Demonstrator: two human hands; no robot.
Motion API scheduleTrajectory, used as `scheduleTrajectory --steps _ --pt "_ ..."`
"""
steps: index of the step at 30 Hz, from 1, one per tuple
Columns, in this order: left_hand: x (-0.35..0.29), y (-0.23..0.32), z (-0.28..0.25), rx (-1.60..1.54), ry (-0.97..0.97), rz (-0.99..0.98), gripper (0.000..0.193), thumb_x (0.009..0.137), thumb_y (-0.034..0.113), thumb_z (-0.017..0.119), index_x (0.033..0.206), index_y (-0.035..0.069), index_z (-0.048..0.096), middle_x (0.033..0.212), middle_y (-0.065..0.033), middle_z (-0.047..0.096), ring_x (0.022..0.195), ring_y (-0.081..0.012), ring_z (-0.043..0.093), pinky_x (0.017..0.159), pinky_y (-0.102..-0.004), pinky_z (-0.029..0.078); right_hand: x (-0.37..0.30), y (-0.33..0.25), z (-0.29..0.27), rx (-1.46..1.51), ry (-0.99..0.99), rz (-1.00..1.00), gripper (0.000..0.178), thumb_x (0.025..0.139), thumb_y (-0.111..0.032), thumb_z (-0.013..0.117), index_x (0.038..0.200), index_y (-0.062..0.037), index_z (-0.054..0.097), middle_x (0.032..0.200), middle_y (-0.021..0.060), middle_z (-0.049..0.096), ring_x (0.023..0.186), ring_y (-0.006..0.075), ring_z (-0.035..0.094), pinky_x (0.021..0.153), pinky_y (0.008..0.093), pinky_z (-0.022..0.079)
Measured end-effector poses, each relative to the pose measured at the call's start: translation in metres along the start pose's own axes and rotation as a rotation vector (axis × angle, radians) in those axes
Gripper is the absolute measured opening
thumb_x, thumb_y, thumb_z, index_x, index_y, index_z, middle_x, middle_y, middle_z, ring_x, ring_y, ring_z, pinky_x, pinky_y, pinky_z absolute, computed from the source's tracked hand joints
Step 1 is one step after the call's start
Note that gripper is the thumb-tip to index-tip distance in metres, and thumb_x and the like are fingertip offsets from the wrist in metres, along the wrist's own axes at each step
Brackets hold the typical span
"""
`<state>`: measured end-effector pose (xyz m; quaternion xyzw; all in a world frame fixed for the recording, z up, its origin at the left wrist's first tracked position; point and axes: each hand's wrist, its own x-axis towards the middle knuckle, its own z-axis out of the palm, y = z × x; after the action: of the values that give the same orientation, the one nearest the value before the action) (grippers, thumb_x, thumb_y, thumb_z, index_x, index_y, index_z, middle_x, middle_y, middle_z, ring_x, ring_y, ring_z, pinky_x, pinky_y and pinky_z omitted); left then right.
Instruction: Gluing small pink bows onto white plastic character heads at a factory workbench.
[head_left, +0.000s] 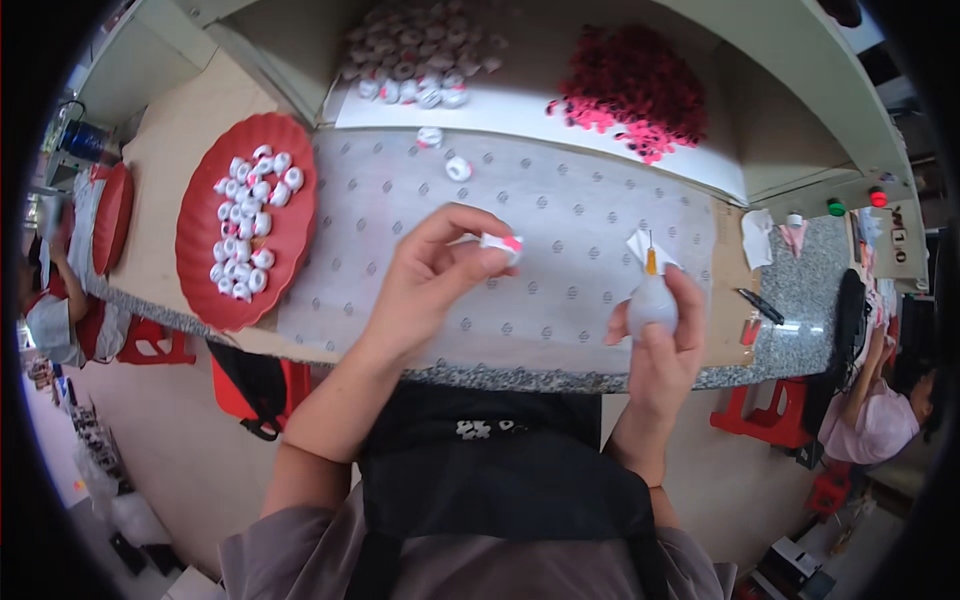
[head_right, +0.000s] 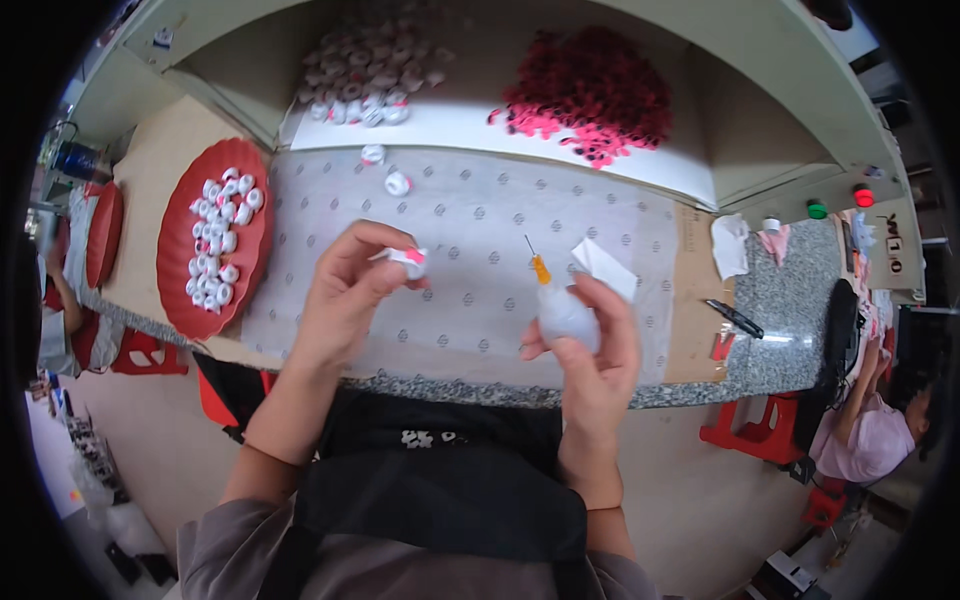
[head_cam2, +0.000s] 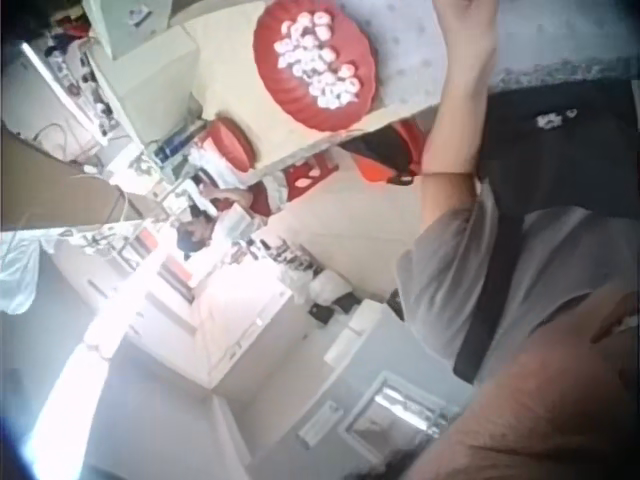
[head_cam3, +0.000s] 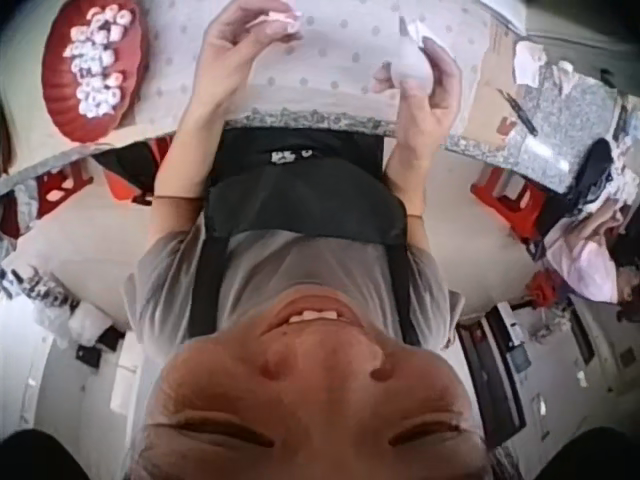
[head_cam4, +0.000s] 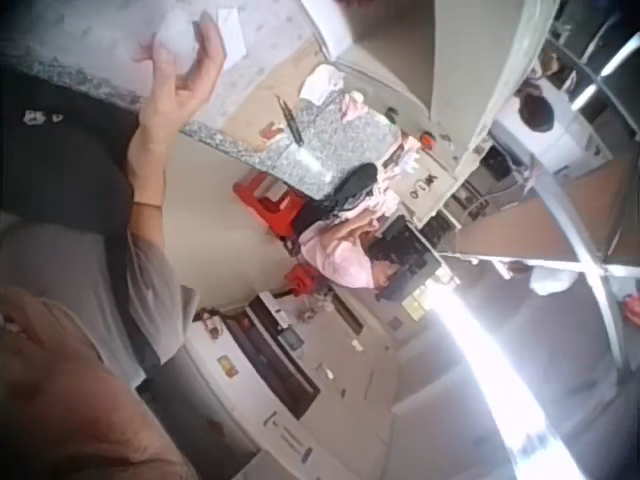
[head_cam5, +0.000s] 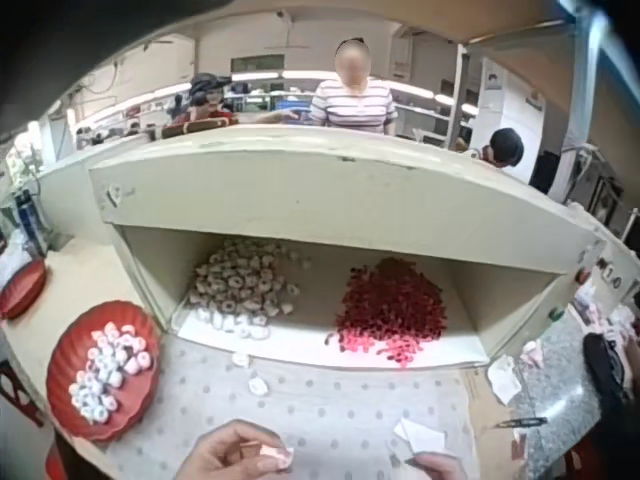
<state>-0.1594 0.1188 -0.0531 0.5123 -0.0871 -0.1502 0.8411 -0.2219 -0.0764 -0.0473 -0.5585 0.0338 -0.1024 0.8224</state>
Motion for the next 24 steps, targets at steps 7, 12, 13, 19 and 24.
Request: scheduleTrajectory --steps 7,12,13,19,24 --pt "-0.016 -0.028 0.006 -0.210 0.016 0.002 0.030 0.074 -0.003 0.052 0.103 -0.001 0.047 0.102 -0.0076 0.049 0.086 -0.0121 0.052 0.074 -0.0215 0.042 0.008 0.000 0.016 0.320 0.132 -0.195 0.034 0.068 -0.006 0.059 0.096 -0.0039 0.040 0.091 0.0087 0.041 0.084 0.0154 0.043 0.074 0.0262 0.040" --pt "-0.021 -0.026 0.005 -0.085 0.023 0.053 0.034 0.074 -0.004 0.052 0.107 -0.002 0.044 0.096 -0.0079 0.053 0.088 -0.0115 0.051 0.074 -0.0208 0.042 0.003 0.006 0.031 -0.208 0.138 -0.572 0.044 0.064 -0.026 0.068 0.087 -0.0065 0.037 0.078 0.0071 0.041 0.061 0.0122 0.043 0.053 0.0223 0.039" --pt "-0.023 -0.025 0.005 -0.085 0.025 0.051 0.034 0.074 -0.004 0.052 0.107 -0.002 0.044 0.096 -0.0079 0.053 0.088 -0.0115 0.051 0.074 -0.0208 0.042 0.001 0.007 0.036 -0.218 0.127 -0.599 0.044 0.062 -0.025 0.069 0.086 -0.0065 0.037 0.079 0.0070 0.042 0.059 0.0118 0.043 0.051 0.0220 0.039" --pt "-0.025 -0.024 0.007 -0.096 0.012 0.071 0.039 0.072 -0.003 0.053 0.108 -0.002 0.041 0.100 -0.0153 0.050 0.089 -0.0172 0.052 0.079 -0.0297 0.043 -0.004 0.007 0.032 -0.227 -0.061 -0.626 0.045 0.057 -0.015 0.074 0.084 -0.0074 0.039 0.080 0.0071 0.045 0.058 0.0124 0.045 0.048 0.0228 0.041" --pt "-0.022 -0.024 0.009 -0.084 -0.005 0.083 0.038 0.070 -0.003 0.055 0.106 -0.002 0.040 0.101 -0.0166 0.050 0.088 -0.0189 0.053 0.079 -0.0290 0.042 -0.005 -0.001 0.027 -0.308 -0.227 -0.635 0.046 0.056 -0.012 0.074 0.085 -0.0082 0.040 0.082 0.0063 0.045 0.058 0.0137 0.046 0.049 0.0241 0.042"
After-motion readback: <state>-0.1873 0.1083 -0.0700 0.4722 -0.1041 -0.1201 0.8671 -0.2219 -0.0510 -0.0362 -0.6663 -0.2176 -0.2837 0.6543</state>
